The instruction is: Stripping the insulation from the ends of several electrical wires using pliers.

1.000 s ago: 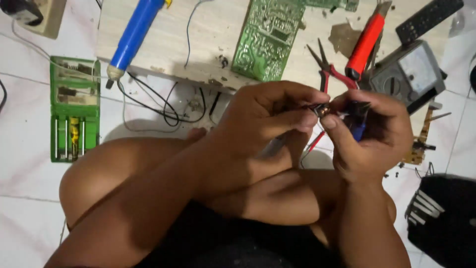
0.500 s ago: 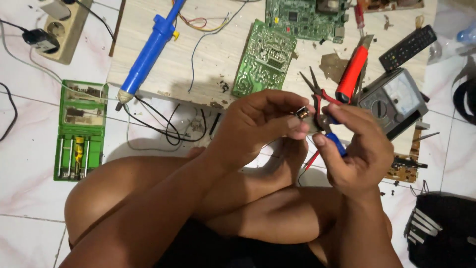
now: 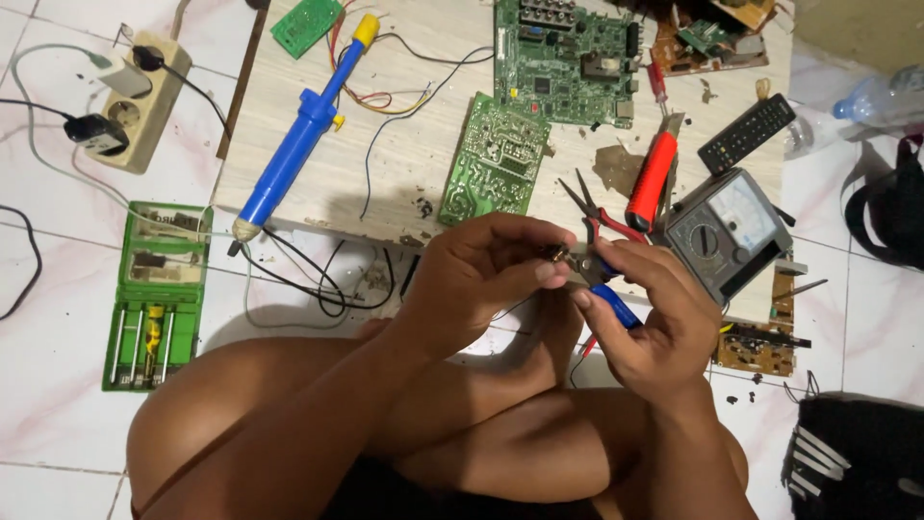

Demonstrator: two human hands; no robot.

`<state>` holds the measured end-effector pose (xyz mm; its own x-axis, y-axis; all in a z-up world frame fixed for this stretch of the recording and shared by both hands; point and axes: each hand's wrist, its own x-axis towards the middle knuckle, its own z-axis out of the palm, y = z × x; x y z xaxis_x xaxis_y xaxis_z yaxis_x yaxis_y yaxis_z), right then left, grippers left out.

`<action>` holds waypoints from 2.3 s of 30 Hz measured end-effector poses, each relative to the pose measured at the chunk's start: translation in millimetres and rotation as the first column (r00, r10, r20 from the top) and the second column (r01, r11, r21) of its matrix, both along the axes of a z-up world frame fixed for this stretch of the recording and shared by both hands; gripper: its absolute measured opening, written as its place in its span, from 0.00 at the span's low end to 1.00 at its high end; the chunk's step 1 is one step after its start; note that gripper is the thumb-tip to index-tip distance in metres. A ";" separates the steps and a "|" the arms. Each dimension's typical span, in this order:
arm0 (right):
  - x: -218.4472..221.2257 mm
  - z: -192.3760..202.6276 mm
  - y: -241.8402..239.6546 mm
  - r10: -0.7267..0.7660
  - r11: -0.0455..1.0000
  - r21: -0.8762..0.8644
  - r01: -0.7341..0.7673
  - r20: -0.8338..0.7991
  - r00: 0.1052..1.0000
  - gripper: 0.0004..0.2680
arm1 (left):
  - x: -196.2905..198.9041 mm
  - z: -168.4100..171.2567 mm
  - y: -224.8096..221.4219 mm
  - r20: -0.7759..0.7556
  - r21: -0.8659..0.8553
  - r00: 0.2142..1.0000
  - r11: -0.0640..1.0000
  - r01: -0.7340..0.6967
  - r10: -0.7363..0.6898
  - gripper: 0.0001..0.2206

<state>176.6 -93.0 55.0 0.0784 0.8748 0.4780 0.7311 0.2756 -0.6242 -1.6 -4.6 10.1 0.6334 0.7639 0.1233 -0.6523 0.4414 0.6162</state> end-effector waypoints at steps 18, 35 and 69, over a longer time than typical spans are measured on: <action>3.7 -5.1 7.9 0.017 0.993 0.120 -0.010 -0.061 0.998 0.11 | 17.2 -17.1 -5.0 -0.113 0.152 0.968 0.967 -0.206 0.224 0.15; 8.9 -21.4 -5.4 -0.073 0.967 -0.246 -0.067 -0.518 0.852 0.14 | 5.3 -0.2 -2.9 -0.160 -0.060 0.987 0.998 -0.034 0.024 0.15; 0.0 -11.3 5.5 -0.029 0.999 -0.032 0.026 -0.125 0.992 0.14 | 12.4 -8.7 -0.5 -0.170 -0.221 0.979 0.964 -0.147 0.111 0.08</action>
<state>176.6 -87.5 43.7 0.1601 0.8853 0.4366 0.6537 0.2363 -0.7189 10.8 -5.1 1.4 0.5249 0.8363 -0.1583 -0.6178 0.5023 0.6050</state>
